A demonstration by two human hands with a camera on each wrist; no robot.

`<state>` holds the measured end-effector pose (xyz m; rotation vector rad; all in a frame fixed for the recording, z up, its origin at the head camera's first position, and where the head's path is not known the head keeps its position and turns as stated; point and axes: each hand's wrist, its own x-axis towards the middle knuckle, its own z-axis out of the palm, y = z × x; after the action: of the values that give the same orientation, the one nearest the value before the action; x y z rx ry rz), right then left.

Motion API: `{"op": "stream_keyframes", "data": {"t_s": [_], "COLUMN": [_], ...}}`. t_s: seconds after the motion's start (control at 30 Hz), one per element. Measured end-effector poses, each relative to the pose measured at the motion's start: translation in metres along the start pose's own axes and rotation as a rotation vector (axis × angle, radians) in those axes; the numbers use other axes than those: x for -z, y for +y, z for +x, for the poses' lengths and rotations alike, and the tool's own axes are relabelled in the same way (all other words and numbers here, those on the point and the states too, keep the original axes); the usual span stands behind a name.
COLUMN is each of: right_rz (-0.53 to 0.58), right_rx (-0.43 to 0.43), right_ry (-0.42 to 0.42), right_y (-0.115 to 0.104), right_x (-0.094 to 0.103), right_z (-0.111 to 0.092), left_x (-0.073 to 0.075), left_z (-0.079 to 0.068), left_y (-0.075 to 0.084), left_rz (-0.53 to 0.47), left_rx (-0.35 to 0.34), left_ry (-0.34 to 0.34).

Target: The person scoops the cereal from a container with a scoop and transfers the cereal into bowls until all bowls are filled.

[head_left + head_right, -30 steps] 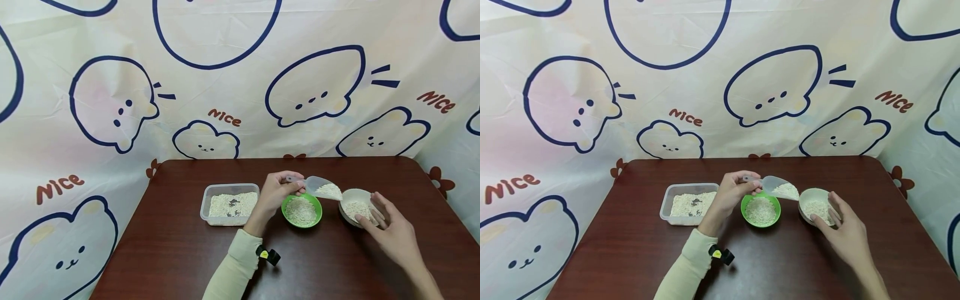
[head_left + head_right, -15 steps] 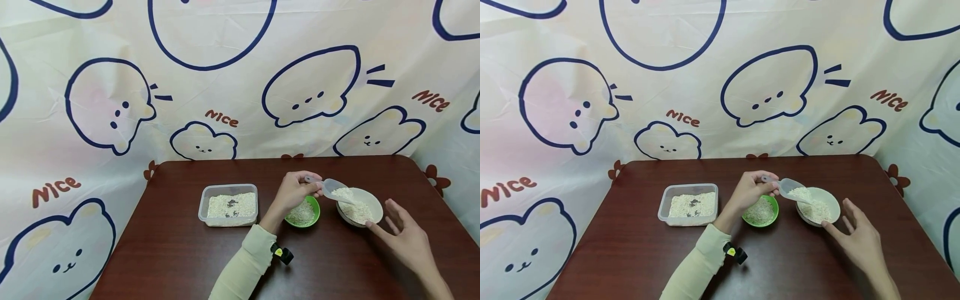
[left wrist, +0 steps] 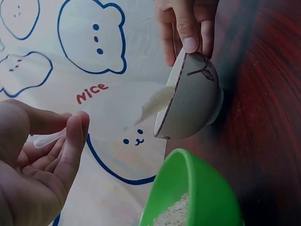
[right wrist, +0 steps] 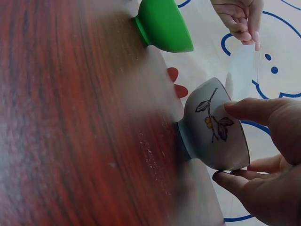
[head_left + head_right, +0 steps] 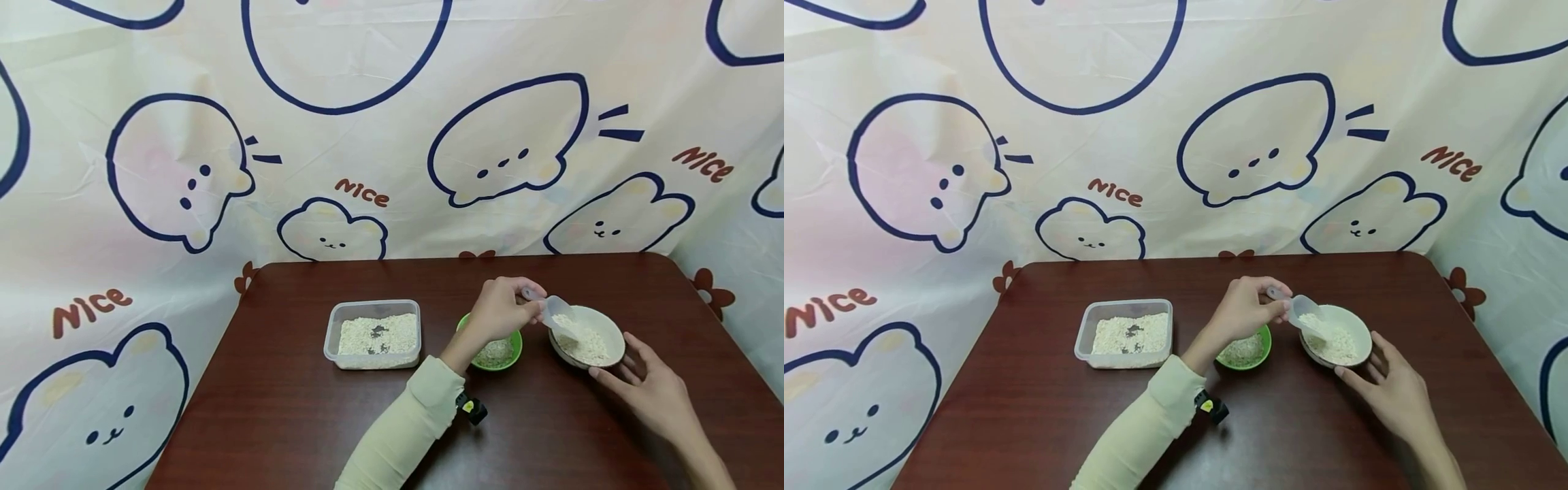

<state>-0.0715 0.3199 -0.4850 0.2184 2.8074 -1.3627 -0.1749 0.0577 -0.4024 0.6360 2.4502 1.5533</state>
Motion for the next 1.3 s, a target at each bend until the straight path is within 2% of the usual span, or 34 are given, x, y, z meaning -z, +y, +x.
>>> {"op": "stream_keyframes", "data": {"t_s": [0.37, 0.57, 0.77, 0.93, 1.13, 1.3], "right_rz": [0.004, -0.011, -0.046, -0.095, -0.175, -0.193], "right_rx": [0.005, -0.005, -0.028, -0.021, 0.022, 0.046], "right_ry": [0.025, 0.021, 0.011, 0.025, 0.099, 0.157], "right_y": [0.000, 0.000, -0.002, -0.004, -0.015, -0.025], "right_x": [-0.002, -0.001, 0.001, 0.003, 0.008, 0.010], "right_z": [-0.002, -0.001, 0.000, -0.002, -0.006, -0.009], "left_x": [0.006, 0.010, 0.013, 0.018, 0.035, 0.054], "left_z": [0.001, 0.000, -0.005, -0.010, -0.019, -0.030], "left_y": [0.018, 0.023, 0.021, 0.017, 0.008, -0.004], "left_rz": [0.154, 0.171, 0.126, 0.049, -0.061, -0.132], "left_rx": [-0.078, -0.092, -0.102, -0.095, -0.101, -0.101], "left_ry": [0.002, -0.014, 0.003, 0.019, 0.066, 0.152]}}
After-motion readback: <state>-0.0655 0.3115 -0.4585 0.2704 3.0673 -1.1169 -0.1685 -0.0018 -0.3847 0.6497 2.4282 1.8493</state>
